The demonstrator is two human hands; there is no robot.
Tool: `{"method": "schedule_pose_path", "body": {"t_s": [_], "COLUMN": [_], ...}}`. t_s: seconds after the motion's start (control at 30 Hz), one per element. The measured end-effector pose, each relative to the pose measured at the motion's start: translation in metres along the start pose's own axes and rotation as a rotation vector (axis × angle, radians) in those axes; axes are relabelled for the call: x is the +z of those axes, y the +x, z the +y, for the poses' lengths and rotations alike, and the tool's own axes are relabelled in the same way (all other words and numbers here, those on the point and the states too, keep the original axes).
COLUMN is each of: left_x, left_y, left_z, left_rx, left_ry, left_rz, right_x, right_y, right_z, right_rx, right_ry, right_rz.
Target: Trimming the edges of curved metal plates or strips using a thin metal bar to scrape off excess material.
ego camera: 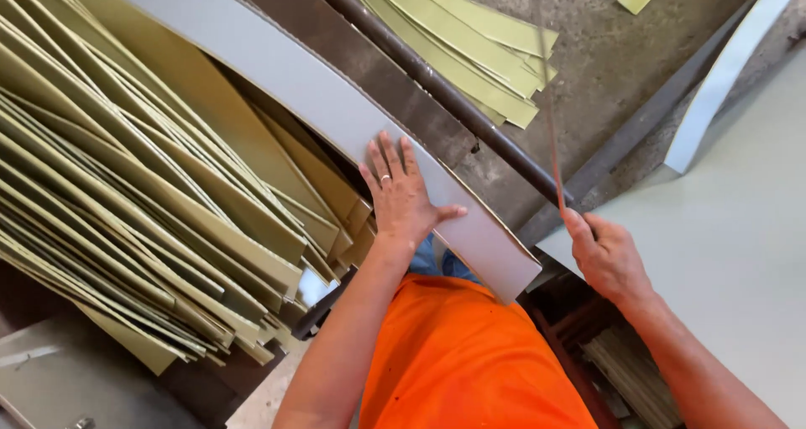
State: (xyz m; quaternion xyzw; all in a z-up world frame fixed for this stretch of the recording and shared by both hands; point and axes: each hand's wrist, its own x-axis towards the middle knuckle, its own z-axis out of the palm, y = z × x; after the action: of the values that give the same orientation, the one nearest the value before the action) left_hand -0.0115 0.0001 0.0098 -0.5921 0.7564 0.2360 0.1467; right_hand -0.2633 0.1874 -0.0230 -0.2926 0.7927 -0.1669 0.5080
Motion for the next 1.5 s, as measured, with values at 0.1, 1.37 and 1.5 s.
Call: {"method": "schedule_pose_path", "body": {"t_s": [0.1, 1.37, 1.5], "left_x": [0.002, -0.001, 0.011], "left_y": [0.001, -0.001, -0.012], "left_z": [-0.002, 0.005, -0.001], "left_rx": [0.006, 0.097, 0.114], "left_ry": [-0.010, 0.078, 0.020], "left_rz": [0.020, -0.009, -0.011], "right_x": [0.016, -0.016, -0.028], "right_y": [-0.008, -0.091, -0.094], "right_z": [0.030, -0.027, -0.033], "right_rx": [-0.139, 0.112, 0.193], "right_ry": [-0.124, -0.073, -0.018], "right_rz": [0.029, 0.023, 0.015]}}
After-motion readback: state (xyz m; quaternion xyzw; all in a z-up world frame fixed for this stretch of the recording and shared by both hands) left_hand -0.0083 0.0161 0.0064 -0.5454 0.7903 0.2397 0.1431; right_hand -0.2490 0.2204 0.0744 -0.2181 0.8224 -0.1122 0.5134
